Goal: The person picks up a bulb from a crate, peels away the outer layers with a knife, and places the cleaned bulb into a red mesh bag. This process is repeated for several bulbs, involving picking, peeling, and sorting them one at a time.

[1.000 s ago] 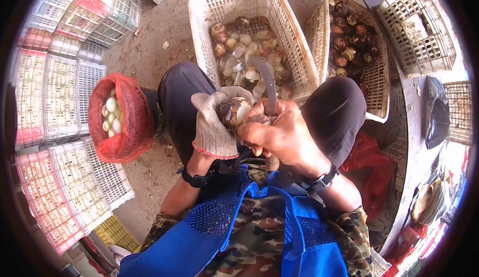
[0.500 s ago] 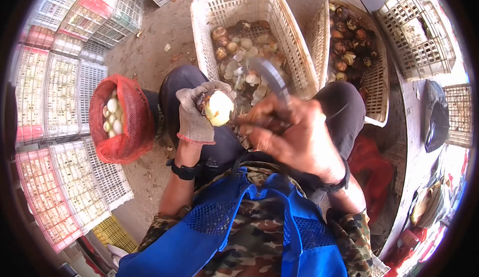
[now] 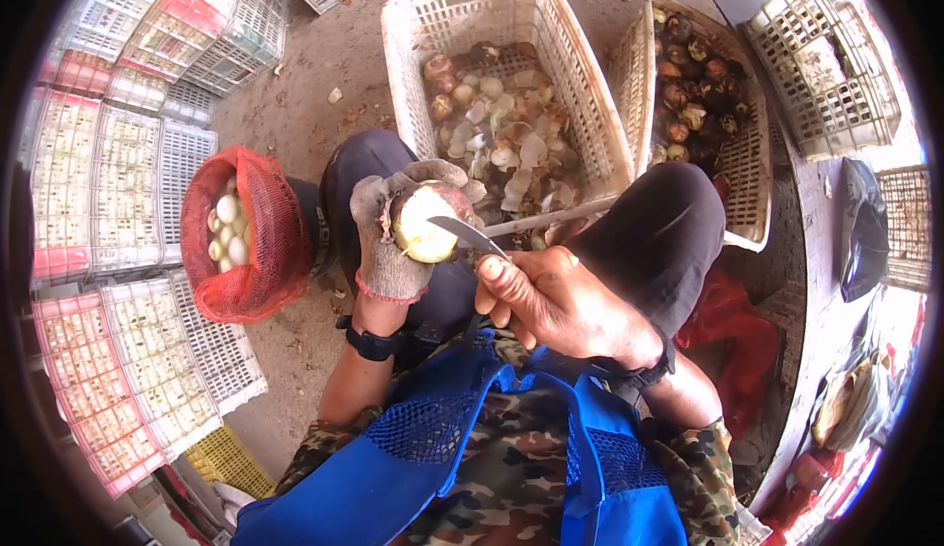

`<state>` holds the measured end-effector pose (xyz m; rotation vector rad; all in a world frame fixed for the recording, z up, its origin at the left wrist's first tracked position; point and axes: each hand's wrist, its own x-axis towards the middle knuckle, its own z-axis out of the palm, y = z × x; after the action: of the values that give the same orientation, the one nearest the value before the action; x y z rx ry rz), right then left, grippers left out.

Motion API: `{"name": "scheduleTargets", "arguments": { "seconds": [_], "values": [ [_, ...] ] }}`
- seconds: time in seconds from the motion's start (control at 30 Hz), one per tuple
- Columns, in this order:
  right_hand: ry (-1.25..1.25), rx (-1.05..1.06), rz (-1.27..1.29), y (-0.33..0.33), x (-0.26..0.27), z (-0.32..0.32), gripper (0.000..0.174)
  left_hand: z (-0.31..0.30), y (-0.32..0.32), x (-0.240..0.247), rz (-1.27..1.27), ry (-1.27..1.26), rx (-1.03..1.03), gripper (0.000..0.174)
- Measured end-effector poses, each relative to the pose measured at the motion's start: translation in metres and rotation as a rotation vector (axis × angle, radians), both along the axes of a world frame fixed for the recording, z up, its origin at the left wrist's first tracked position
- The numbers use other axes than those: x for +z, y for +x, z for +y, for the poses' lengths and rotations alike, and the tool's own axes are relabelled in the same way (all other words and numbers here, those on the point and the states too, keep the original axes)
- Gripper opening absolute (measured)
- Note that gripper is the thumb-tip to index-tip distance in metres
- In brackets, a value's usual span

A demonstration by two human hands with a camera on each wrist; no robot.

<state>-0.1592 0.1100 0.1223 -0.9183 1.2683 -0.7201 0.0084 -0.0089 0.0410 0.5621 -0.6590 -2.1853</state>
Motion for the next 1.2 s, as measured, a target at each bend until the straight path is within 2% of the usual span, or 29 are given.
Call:
{"name": "scheduleTargets", "arguments": {
  "seconds": [0.17, 0.27, 0.37, 0.5, 0.67, 0.77, 0.87, 0.97, 1.07, 1.1, 1.2],
  "values": [
    [0.094, 0.052, -0.086, -0.008, -0.008, -0.001, 0.062, -0.002, 0.002, -0.001, 0.005, -0.016, -0.075, 0.058],
    [0.12, 0.094, -0.11, -0.009, -0.009, -0.002, 0.062, -0.009, 0.009, -0.015, -0.013, 0.032, -0.179, 0.083],
    [0.09, 0.073, -0.083, -0.006, -0.011, -0.001, 0.063, -0.006, 0.008, -0.012, -0.112, -0.035, -0.137, 0.08],
    [0.066, 0.044, -0.033, -0.003, -0.011, 0.001, 0.063, -0.004, 0.007, -0.003, -0.098, -0.06, -0.141, 0.075],
    [0.112, 0.113, -0.014, -0.004, -0.011, -0.001, 0.065, -0.002, 0.006, -0.001, -0.199, -0.116, -0.145, 0.07],
    [0.135, 0.185, 0.032, -0.007, -0.012, -0.005, 0.066, -0.002, 0.008, 0.004, -0.182, -0.096, -0.232, 0.069],
    [0.165, 0.21, 0.016, -0.009, -0.017, -0.006, 0.066, -0.001, 0.006, 0.007, -0.288, -0.28, -0.204, 0.062],
    [0.23, 0.168, -0.053, -0.005, -0.015, -0.005, 0.066, 0.003, 0.004, 0.0, -0.194, -0.131, -0.163, 0.061],
    [0.251, 0.106, -0.085, 0.005, -0.016, -0.002, 0.065, 0.011, -0.004, -0.002, -0.127, -0.134, -0.043, 0.066],
    [0.248, 0.088, -0.1, 0.007, -0.018, 0.0, 0.065, 0.013, -0.005, -0.008, -0.036, -0.097, -0.018, 0.055],
    [0.231, 0.04, -0.15, 0.011, -0.025, 0.003, 0.065, 0.028, -0.017, -0.017, -0.097, -0.176, 0.139, 0.046]
  ]
}}
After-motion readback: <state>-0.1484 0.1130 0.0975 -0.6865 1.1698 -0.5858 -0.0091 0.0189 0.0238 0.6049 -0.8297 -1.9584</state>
